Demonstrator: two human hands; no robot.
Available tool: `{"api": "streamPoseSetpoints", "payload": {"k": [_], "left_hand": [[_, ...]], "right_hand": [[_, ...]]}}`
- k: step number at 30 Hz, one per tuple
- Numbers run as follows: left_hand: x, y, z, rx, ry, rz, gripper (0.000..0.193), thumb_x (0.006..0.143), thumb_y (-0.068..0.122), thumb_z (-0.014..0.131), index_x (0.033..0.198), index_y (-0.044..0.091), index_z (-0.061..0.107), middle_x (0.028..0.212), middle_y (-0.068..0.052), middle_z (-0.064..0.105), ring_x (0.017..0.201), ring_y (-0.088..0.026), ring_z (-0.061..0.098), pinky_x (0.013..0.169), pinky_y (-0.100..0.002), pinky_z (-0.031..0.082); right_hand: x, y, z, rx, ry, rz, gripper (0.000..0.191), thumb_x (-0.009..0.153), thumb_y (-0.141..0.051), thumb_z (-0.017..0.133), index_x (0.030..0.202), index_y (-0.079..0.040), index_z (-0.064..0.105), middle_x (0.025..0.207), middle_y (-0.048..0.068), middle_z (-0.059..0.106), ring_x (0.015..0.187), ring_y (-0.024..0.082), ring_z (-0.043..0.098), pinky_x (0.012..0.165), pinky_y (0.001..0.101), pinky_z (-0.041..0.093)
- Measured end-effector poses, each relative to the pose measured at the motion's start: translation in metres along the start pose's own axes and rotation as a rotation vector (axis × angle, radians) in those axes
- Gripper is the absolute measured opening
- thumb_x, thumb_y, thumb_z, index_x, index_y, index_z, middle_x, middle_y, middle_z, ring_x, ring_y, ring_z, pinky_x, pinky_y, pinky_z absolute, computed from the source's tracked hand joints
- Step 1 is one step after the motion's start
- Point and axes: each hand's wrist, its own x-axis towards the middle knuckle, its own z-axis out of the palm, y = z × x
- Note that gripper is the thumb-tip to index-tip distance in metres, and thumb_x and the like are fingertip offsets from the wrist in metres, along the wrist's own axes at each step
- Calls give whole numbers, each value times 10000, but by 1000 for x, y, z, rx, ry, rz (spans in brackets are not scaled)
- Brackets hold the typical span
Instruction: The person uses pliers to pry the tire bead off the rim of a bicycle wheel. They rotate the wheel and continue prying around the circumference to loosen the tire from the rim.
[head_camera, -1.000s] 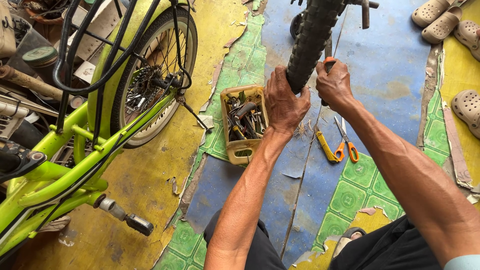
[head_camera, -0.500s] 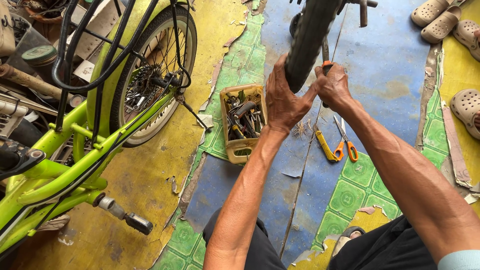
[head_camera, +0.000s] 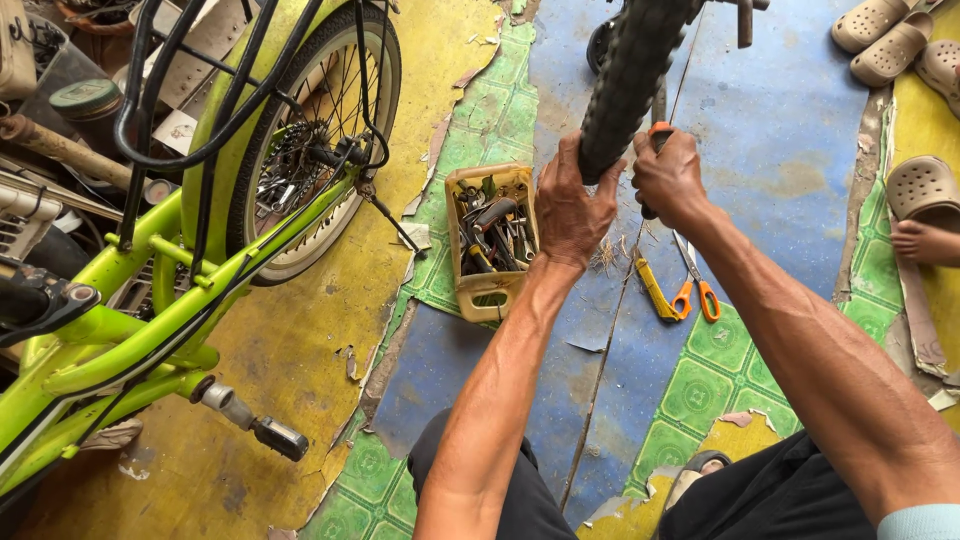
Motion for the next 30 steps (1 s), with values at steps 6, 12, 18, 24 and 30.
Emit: {"api": "streamPoseSetpoints", "payload": {"k": [6, 12, 18, 24, 30], "left_hand": [[3, -10, -3, -42, -52, 39, 502, 961, 336, 764, 1313, 81, 513, 971, -126, 728, 848, -271, 747, 735, -401, 627], [0, 0, -9, -6, 4, 58, 533, 949, 322, 751, 1342, 70, 492, 1014, -160, 721, 887, -294, 743, 740, -395, 632], [-7, -10, -4, 10, -33, 32, 515, 941, 311, 754, 1311, 76, 483, 994, -146, 713, 884, -297, 736, 758, -408, 630], [-10, -14, 1, -6, -25, 36, 530, 957, 330, 753, 1331, 85, 469, 1000, -130, 707, 907, -281, 726, 785, -405, 624], [9, 5, -5, -52, 77, 90, 700, 931, 419, 785, 1449, 112, 429, 1122, -128, 677, 1014, -261, 695, 867, -395, 622]], "right_hand": [[-60, 39, 22, -265, -64, -33, 165, 998, -158, 578, 1052, -4, 605, 713, 107, 620, 590, 186, 586, 473, 340, 465], [-75, 42, -10, -232, -84, 235, 226, 1062, -256, 519, 1017, -48, 599, 682, 50, 567, 513, 150, 501, 410, 376, 407], [-85, 43, -37, -85, -60, 187, 273, 1072, -326, 513, 1005, -62, 530, 674, 37, 528, 498, 157, 491, 376, 343, 424], [-91, 67, -43, -124, -228, 428, 311, 1068, -306, 495, 1015, -15, 592, 785, 123, 657, 577, 226, 620, 471, 406, 533], [-77, 67, -44, -87, -293, 378, 352, 1077, -320, 472, 1059, 7, 601, 978, 187, 749, 808, 276, 715, 673, 456, 608]]}}
